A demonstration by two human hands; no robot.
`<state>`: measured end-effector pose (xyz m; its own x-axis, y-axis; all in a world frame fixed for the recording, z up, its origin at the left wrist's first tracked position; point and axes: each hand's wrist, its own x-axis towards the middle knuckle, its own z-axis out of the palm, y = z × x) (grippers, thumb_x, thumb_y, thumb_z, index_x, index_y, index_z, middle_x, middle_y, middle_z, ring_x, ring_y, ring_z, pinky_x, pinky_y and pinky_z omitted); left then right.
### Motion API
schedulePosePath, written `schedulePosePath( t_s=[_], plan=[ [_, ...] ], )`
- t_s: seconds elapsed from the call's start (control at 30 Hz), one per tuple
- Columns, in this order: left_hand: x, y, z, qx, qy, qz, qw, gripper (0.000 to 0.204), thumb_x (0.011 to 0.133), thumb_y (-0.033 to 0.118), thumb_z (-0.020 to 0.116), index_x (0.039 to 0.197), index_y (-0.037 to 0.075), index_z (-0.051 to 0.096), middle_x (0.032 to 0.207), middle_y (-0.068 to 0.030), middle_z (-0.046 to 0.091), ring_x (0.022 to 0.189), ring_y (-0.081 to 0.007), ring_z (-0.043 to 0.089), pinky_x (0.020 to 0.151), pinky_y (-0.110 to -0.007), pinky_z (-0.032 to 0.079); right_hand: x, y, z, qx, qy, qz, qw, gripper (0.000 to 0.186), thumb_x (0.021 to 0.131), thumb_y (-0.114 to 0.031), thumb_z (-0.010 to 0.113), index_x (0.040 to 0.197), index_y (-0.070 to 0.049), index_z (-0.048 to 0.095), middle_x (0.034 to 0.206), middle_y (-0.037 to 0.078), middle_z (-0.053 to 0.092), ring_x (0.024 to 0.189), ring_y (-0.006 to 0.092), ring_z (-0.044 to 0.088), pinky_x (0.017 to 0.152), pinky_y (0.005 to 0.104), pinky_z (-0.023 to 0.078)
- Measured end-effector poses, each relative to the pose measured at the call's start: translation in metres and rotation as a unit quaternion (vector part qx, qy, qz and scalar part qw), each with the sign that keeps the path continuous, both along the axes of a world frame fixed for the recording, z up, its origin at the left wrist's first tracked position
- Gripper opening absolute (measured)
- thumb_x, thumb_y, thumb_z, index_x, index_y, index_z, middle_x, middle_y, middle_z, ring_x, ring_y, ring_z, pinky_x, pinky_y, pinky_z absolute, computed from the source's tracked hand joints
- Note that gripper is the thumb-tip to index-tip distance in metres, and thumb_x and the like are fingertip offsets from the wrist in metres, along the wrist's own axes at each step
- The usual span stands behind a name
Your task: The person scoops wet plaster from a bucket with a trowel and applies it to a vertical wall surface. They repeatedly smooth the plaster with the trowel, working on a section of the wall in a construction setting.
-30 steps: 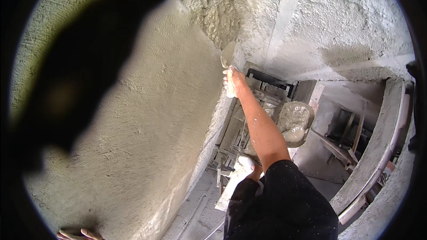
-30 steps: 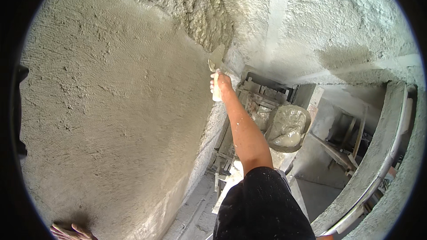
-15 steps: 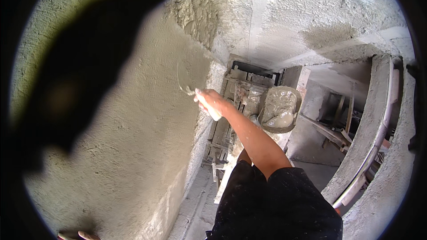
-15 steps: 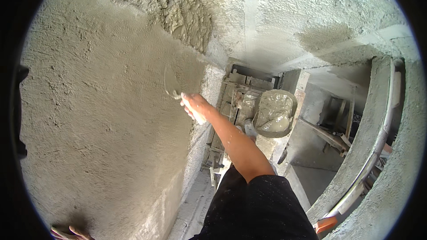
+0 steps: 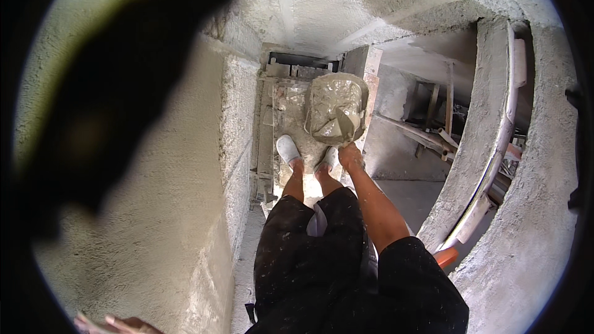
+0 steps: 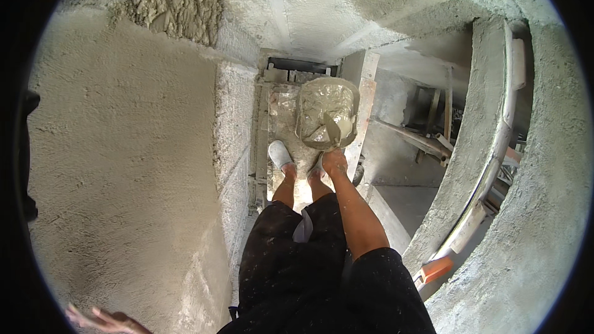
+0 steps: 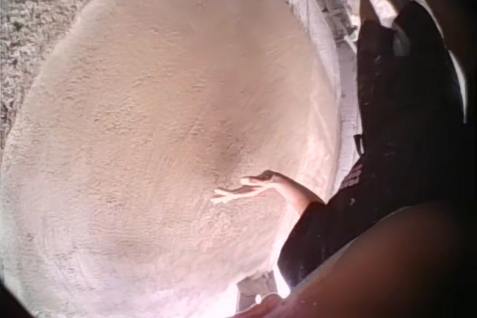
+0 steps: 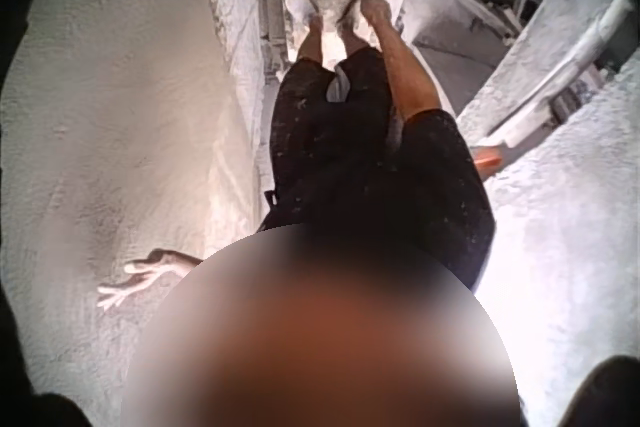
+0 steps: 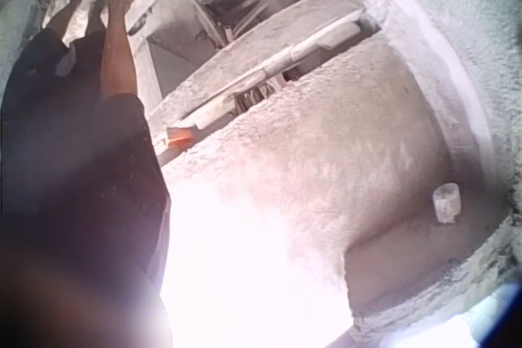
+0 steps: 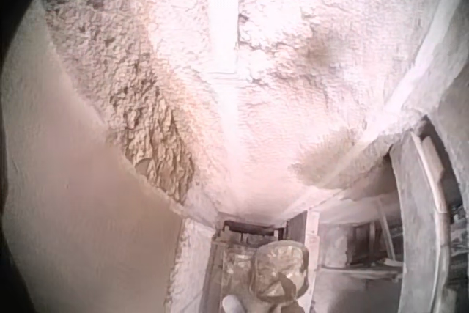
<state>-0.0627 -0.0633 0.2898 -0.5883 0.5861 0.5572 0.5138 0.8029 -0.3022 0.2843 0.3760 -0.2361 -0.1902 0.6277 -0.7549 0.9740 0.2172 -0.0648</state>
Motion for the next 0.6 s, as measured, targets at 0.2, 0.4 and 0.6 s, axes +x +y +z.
schedulePosePath(
  t_s=[0.2,0.4,0.6],
  plan=[
    [0.165,0.088,-0.346,0.054,-0.713,0.200,0.669,0.083,0.087,0.016,0.078,0.157,0.004,0.036,0.165,-0.0216,0.031,0.155,-0.0374,0.026,0.127,-0.045,0.020,0.045,0.025,-0.092,-0.038,0.023,-0.203,0.978,0.050,0.096,-0.033,0.056,0.126,0.007,0.056,0.120,0.030,0.068,0.111,0.0454,0.068,0.099,0.0493,0.053],
    [0.274,0.140,-0.488,-0.114,-0.830,0.118,0.534,0.089,0.086,0.036,0.078,0.159,0.012,0.034,0.168,-0.0203,0.025,0.156,-0.0400,0.021,0.122,-0.062,0.023,0.052,0.055,-0.217,-0.020,-0.085,0.110,0.990,0.038,0.095,-0.027,0.060,0.121,0.000,0.069,0.120,0.032,0.067,0.108,0.0398,0.071,0.091,0.0448,0.058],
    [0.306,0.158,-0.497,-0.298,-0.774,0.037,0.558,0.078,0.085,0.034,0.077,0.153,0.012,0.045,0.167,-0.0185,0.025,0.155,-0.0379,0.026,0.122,-0.057,0.027,0.048,0.060,-0.284,-0.173,0.110,-0.414,0.887,0.025,0.100,-0.021,0.060,0.119,-0.008,0.051,0.082,0.010,0.059,0.064,0.0239,0.065,0.057,0.0401,0.056]
  ],
)
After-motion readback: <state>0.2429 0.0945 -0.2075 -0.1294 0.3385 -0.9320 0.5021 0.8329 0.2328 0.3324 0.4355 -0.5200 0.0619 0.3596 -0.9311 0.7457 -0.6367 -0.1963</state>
